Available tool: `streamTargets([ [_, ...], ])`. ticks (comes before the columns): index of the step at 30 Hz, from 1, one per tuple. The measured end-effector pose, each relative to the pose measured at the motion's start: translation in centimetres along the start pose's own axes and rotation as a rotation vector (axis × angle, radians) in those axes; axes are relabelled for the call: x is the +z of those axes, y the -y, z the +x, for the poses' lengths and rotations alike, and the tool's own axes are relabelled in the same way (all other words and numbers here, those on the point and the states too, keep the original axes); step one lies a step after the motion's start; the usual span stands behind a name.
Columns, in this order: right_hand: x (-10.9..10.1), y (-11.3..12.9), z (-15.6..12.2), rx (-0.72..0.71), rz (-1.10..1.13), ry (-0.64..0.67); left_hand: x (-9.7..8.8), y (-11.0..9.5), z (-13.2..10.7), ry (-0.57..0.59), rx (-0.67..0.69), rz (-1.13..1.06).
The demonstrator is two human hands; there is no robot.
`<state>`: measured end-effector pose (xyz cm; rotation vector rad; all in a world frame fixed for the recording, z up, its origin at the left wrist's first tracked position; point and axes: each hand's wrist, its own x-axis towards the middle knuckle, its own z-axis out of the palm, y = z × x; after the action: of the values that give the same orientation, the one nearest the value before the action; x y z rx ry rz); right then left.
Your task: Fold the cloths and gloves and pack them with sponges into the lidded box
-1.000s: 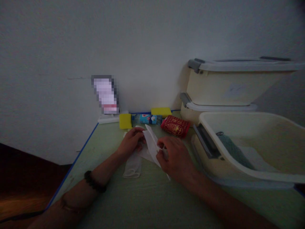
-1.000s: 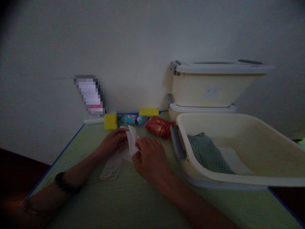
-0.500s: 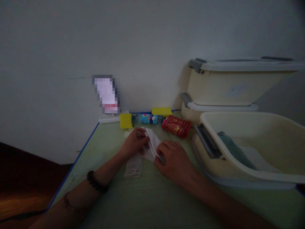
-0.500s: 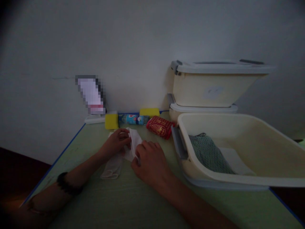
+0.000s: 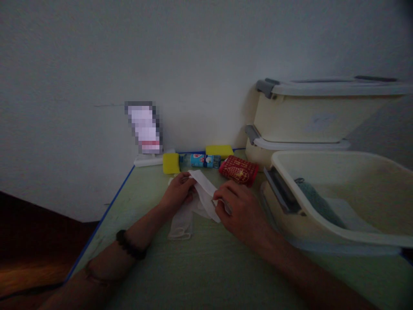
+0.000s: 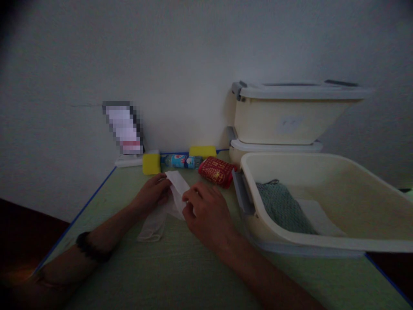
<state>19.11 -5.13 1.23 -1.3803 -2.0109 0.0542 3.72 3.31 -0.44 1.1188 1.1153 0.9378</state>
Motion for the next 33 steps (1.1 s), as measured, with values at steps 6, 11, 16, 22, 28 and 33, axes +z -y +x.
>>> streamTargets([
  [6,0.2,0.0,-0.2,-0.027,0.008,0.114,0.0,-0.1,0.1,0.002,-0.028,-0.064],
  [11,0.7,-0.2,-0.3,-0.019,0.014,0.189,0.0,0.1,0.2,-0.018,-0.002,-0.101],
  [16,0.9,-0.2,-0.4,-0.041,0.006,0.216,-0.1,0.2,0.4,0.003,0.0,-0.124],
  [22,1.0,0.0,-0.6,-0.047,-0.004,0.251,0.2,0.6,0.1,0.004,0.044,-0.049],
  [28,1.9,-0.1,-0.7,-0.009,0.004,0.288,-1.3,0.0,0.4,-0.091,0.407,0.382],
  [33,2.2,0.0,-0.7,0.013,0.019,0.275,-5.7,-1.4,2.8,-0.57,0.853,0.961],
])
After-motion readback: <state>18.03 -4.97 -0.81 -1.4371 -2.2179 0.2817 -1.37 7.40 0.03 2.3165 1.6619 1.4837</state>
